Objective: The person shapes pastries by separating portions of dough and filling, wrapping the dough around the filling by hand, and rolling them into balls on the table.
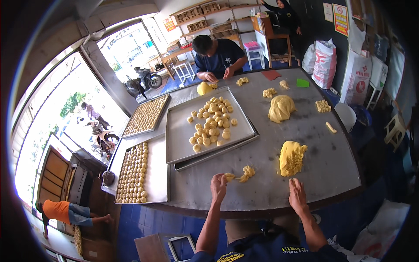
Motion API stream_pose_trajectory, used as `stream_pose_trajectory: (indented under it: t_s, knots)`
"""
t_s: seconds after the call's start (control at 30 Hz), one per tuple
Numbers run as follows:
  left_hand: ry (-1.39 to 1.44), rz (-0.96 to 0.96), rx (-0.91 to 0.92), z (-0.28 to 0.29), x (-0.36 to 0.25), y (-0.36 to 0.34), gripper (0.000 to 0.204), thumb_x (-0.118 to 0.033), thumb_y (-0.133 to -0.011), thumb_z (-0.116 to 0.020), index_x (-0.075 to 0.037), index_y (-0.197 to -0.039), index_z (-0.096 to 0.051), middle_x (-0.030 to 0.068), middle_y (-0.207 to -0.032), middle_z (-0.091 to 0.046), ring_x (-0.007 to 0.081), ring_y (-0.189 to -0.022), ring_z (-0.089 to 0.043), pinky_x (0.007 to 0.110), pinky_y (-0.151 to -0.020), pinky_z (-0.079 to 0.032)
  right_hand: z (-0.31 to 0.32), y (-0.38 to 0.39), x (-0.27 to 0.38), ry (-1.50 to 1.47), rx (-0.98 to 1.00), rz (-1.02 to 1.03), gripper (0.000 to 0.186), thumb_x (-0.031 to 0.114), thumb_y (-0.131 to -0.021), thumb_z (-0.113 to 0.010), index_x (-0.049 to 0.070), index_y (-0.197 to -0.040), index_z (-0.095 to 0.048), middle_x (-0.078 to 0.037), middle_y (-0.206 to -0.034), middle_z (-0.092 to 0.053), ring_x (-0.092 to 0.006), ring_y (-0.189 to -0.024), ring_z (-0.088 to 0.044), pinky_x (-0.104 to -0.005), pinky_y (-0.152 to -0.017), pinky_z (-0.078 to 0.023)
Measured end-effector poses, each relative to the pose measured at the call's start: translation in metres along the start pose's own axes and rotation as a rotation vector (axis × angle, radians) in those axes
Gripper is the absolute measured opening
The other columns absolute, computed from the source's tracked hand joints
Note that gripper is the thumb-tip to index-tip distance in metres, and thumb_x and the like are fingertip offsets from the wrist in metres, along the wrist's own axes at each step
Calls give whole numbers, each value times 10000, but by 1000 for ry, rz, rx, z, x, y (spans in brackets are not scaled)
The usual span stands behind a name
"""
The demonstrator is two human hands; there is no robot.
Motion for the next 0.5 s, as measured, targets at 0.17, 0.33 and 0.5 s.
stream_pose_trajectory:
  t_s: [0.17, 0.33, 0.5]
  knots:
    - [-117, -57, 52, -8, -10, -14, 252, -224, -1018, -659, 6, -1119, -677, 121, -872, -726, 176, -706, -697, 312, -684, -558, -1, -7, -40, -343, -71, -265, 418, -54, -886, -682, -39, -1292, -581, -238, -1188, -542, -441, -1097, -576, -478, -929, -511]
    - [23, -71, 19, -28, -12, -23, 260, -239, -1022, -647, 3, -1114, -679, 147, -956, -733, 220, -741, -725, 342, -706, -575, 12, 10, -5, 11, -225, -65, 445, 8, -929, -663, -52, -1359, -564, -249, -1346, -528, -409, -1207, -539, -452, -1007, -481]
    - [-453, -366, 185, -51, -20, -4, 157, -63, -930, -602, -1, -1057, -673, 238, -1014, -663, 442, -1012, -625, 519, -938, -499, -1, 6, 0, -93, -51, -19, 447, -40, -900, -598, -46, -1346, -585, -217, -1233, -589, -389, -1093, -576, -452, -962, -489]
Point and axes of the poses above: each hand's wrist, its own y-axis away from the middle knuckle, its own z-axis out of the back of the hand, x = y × z, the point moved 9 cm from there along -y, towards the middle knuckle
